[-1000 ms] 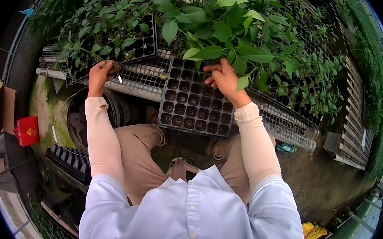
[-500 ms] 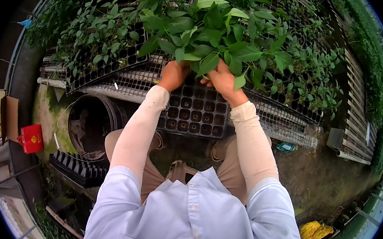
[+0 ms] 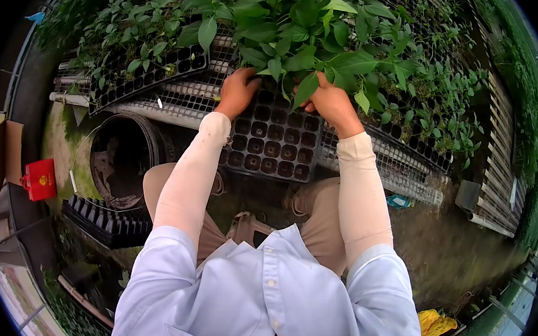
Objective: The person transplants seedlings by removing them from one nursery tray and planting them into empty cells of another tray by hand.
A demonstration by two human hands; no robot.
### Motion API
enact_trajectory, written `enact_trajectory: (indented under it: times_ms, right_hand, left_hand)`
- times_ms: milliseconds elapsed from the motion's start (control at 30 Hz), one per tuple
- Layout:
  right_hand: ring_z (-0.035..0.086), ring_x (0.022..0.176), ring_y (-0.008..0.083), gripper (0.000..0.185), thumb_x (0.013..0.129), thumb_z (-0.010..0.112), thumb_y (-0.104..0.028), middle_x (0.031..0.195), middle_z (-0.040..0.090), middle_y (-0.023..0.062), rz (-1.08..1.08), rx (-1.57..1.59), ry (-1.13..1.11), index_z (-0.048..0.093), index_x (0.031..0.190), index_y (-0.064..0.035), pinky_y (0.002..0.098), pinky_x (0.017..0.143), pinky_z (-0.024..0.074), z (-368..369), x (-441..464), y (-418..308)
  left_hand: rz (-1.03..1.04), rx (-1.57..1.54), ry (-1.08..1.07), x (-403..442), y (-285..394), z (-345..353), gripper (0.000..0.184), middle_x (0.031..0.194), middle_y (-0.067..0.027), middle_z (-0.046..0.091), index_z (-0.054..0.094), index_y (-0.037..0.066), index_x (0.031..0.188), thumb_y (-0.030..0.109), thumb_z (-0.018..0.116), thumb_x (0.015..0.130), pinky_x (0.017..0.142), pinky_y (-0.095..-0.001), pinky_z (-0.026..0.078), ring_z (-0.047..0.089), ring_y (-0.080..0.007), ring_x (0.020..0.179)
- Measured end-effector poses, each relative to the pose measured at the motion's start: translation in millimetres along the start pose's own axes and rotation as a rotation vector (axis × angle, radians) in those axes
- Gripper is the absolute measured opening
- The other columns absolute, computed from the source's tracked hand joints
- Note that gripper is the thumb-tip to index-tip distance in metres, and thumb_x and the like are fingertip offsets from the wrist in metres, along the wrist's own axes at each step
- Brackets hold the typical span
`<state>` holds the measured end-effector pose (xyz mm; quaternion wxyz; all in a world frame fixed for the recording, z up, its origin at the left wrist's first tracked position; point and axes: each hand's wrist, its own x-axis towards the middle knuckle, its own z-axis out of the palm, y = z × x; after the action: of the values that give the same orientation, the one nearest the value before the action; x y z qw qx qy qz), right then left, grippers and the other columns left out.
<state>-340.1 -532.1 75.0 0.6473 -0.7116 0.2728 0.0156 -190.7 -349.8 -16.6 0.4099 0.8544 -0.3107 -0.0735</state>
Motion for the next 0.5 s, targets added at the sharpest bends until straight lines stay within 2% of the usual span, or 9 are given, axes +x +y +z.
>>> enact_trajectory:
  times_ms: [33, 100, 167, 233, 300, 367, 433, 467, 500]
  right_hand:
    - [0.064, 0.073, 0.0124, 0.033, 0.099, 0.047, -0.017, 0.102, 0.070, 0.0087, -0.008, 0.000, -0.010, 0.059, 0.123, 0.0020, 0.0245, 0.062, 0.0498, -0.1, -0.5, 1.9]
    - [0.063, 0.068, 0.0075, 0.028, 0.098, 0.051, -0.022, 0.090, 0.069, 0.0046, -0.001, -0.038, -0.054, 0.063, 0.115, -0.0024, 0.0220, 0.060, 0.0499, 4.4, 1.8, 4.0]
    - [0.061, 0.061, 0.0070, 0.020, 0.097, 0.056, -0.018, 0.085, 0.067, 0.0028, -0.037, -0.048, -0.073, 0.066, 0.104, -0.0015, 0.0211, 0.053, 0.0480, 13.1, -0.6, -1.8]
    - [0.060, 0.064, 0.0094, 0.024, 0.100, 0.058, -0.022, 0.088, 0.068, 0.0041, -0.026, -0.266, -0.107, 0.065, 0.104, 0.0001, 0.0236, 0.057, 0.0489, 11.6, -1.5, -4.6]
    - [0.060, 0.062, 0.0106, 0.024, 0.099, 0.059, -0.021, 0.080, 0.067, 0.0043, -0.121, -0.446, -0.068, 0.066, 0.099, 0.0018, 0.0259, 0.056, 0.0487, 6.2, 3.5, 16.7]
    - [0.061, 0.062, 0.0107, 0.025, 0.097, 0.062, -0.021, 0.071, 0.065, 0.0072, -0.199, -0.709, -0.110, 0.067, 0.096, 0.0033, 0.0275, 0.057, 0.0494, -1.0, 10.2, 36.3]
    - [0.063, 0.062, 0.0182, 0.027, 0.095, 0.064, -0.022, 0.070, 0.065, 0.0109, -0.319, -0.909, -0.105, 0.068, 0.093, 0.0044, 0.0336, 0.059, 0.0505, 0.2, 9.0, 45.0]
    - [0.063, 0.063, 0.0233, 0.028, 0.094, 0.064, -0.023, 0.070, 0.065, 0.0129, -0.375, -0.958, -0.093, 0.068, 0.091, 0.0048, 0.0369, 0.061, 0.0507, 0.8, 7.8, 47.0]
    - [0.064, 0.065, 0.0284, 0.029, 0.093, 0.065, -0.023, 0.070, 0.065, 0.0148, -0.436, -1.006, -0.083, 0.069, 0.090, 0.0052, 0.0403, 0.063, 0.0509, 2.0, 7.9, 48.3]
  left_hand:
    - [0.001, -0.048, 0.077, -2.2, -6.8, -1.3, 0.028, 0.111, -0.0168, 0.069, 0.072, 0.009, 0.113, 0.020, 0.065, 0.088, 0.086, -0.0470, 0.050, 0.064, -0.0393, 0.100]
    - [-0.029, -0.061, 0.137, -7.1, -22.0, -8.1, 0.026, 0.109, -0.0168, 0.069, 0.072, 0.008, 0.110, 0.020, 0.064, 0.088, 0.086, -0.0463, 0.050, 0.064, -0.0393, 0.100]
    - [-0.140, -0.116, 0.175, -5.7, -36.4, -16.8, 0.025, 0.108, -0.0167, 0.069, 0.073, 0.008, 0.108, 0.021, 0.064, 0.088, 0.086, -0.0453, 0.050, 0.065, -0.0389, 0.099]
    - [-0.162, -0.080, 0.214, 1.0, -46.4, -32.7, 0.026, 0.107, -0.0181, 0.070, 0.074, 0.007, 0.107, 0.022, 0.064, 0.088, 0.087, -0.0440, 0.051, 0.066, -0.0384, 0.099]
    - [-0.279, -0.132, 0.138, 6.7, -50.4, -53.6, 0.028, 0.106, -0.0179, 0.071, 0.074, 0.007, 0.108, 0.023, 0.065, 0.087, 0.086, -0.0433, 0.052, 0.067, -0.0368, 0.098]
    - [-0.282, -0.130, 0.155, 13.0, -67.2, -68.9, 0.030, 0.104, -0.0171, 0.073, 0.072, 0.005, 0.110, 0.023, 0.064, 0.087, 0.086, -0.0423, 0.052, 0.069, -0.0344, 0.097]
    - [-0.285, -0.157, 0.188, 18.1, -80.5, -86.6, 0.033, 0.104, -0.0162, 0.074, 0.071, 0.002, 0.112, 0.023, 0.064, 0.088, 0.086, -0.0414, 0.053, 0.070, -0.0323, 0.096]
    - [-0.311, -0.137, 0.149, 19.5, -82.4, -99.9, 0.037, 0.109, -0.0149, 0.073, 0.067, -0.001, 0.120, 0.020, 0.065, 0.089, 0.087, -0.0357, 0.052, 0.070, -0.0248, 0.098]
    - [-0.316, -0.184, 0.165, 17.8, -82.3, -108.9, 0.038, 0.110, -0.0152, 0.072, 0.066, -0.002, 0.120, 0.021, 0.065, 0.090, 0.088, -0.0357, 0.052, 0.069, -0.0250, 0.099]
